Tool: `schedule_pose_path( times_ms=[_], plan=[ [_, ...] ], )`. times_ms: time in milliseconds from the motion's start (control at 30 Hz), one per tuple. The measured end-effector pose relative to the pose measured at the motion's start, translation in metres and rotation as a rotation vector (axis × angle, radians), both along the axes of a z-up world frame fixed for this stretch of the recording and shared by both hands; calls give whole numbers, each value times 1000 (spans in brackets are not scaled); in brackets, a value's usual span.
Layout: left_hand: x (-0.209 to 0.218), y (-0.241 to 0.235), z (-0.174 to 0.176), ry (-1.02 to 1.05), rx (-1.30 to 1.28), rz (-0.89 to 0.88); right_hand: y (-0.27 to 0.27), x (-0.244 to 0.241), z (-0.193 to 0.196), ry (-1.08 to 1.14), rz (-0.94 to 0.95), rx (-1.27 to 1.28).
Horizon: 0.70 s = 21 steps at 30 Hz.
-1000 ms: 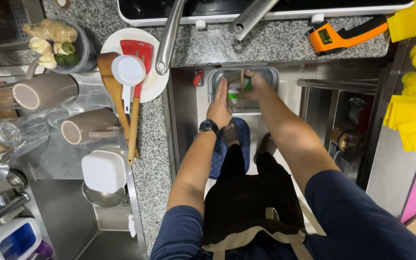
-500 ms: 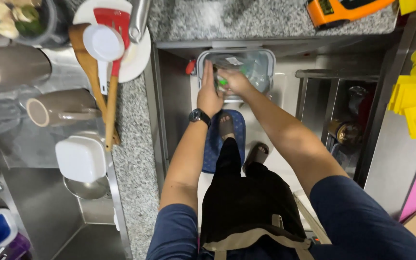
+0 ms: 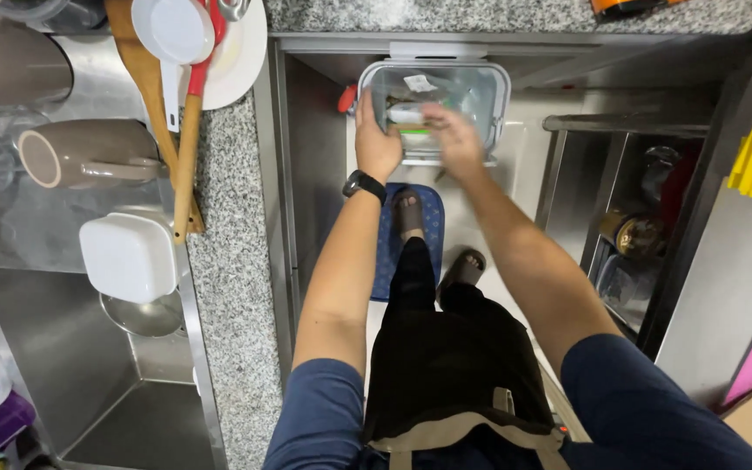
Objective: The person measures and marks a cardboard sheet with a ruler and pencil, then uses a utility knife to cut along the lines. They stack the cut pieces, retrieve scissors, and trim the edges of the cardboard pieces on a pink cutting mat.
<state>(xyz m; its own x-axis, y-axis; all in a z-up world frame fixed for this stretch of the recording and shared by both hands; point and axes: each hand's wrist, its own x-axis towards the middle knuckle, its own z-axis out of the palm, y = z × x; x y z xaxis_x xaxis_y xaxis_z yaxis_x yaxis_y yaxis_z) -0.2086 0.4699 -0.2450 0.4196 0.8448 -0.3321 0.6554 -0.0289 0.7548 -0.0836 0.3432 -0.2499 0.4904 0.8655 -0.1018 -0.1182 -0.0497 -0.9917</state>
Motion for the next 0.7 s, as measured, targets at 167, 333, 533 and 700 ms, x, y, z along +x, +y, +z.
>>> schedule_pose_path(
  times_ms=[167, 333, 533, 700],
  plan=[
    [-9, 21, 9, -170, 41, -152, -30, 35, 62, -714, -10, -85],
    [-5, 30, 11, -124, -5, -200, 27, 20, 173, -431, 451, -690],
    [-8, 35, 10, -118, -18, -286, 20, 36, 50, -1014, 908, -228],
    [-6, 36, 15, -137, -26, -305, 22, 43, 5, -1014, 955, -57]
  ],
)
